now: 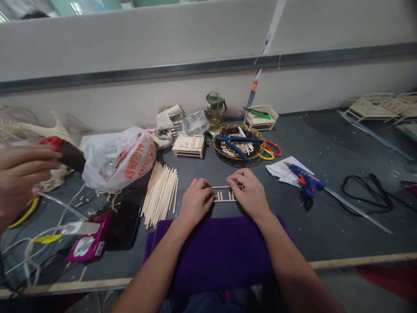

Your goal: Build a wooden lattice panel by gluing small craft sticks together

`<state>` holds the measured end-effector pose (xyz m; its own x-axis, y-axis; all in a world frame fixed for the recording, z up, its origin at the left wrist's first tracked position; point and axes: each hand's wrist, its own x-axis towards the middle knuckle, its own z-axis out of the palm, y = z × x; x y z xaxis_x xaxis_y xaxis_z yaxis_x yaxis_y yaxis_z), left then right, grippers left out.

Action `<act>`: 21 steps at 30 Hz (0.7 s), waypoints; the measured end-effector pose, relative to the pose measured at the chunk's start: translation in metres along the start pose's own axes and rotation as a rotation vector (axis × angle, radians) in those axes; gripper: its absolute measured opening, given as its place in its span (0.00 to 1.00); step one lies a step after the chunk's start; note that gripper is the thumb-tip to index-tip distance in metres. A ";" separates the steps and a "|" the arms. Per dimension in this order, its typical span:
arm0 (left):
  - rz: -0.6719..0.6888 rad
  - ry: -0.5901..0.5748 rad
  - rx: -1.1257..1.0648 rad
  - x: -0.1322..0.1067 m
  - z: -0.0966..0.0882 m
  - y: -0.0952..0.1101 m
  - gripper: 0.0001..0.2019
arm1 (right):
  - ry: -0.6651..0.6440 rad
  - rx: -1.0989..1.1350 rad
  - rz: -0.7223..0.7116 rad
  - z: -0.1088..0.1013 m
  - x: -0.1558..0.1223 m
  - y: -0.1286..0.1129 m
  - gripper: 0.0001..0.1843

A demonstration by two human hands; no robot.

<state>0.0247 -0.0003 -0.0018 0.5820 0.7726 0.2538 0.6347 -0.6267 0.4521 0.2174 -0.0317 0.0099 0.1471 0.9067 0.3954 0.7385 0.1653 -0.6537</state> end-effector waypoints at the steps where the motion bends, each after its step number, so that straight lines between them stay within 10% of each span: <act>1: -0.003 -0.001 -0.001 0.000 0.000 0.000 0.06 | -0.001 -0.002 -0.001 0.000 0.000 0.000 0.09; 21: -0.036 0.024 -0.058 0.001 -0.004 0.003 0.05 | -0.011 0.002 0.001 0.000 0.000 0.001 0.09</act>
<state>0.0252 -0.0010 0.0031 0.5462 0.7974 0.2566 0.6241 -0.5917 0.5103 0.2180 -0.0320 0.0092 0.1406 0.9111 0.3874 0.7371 0.1649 -0.6554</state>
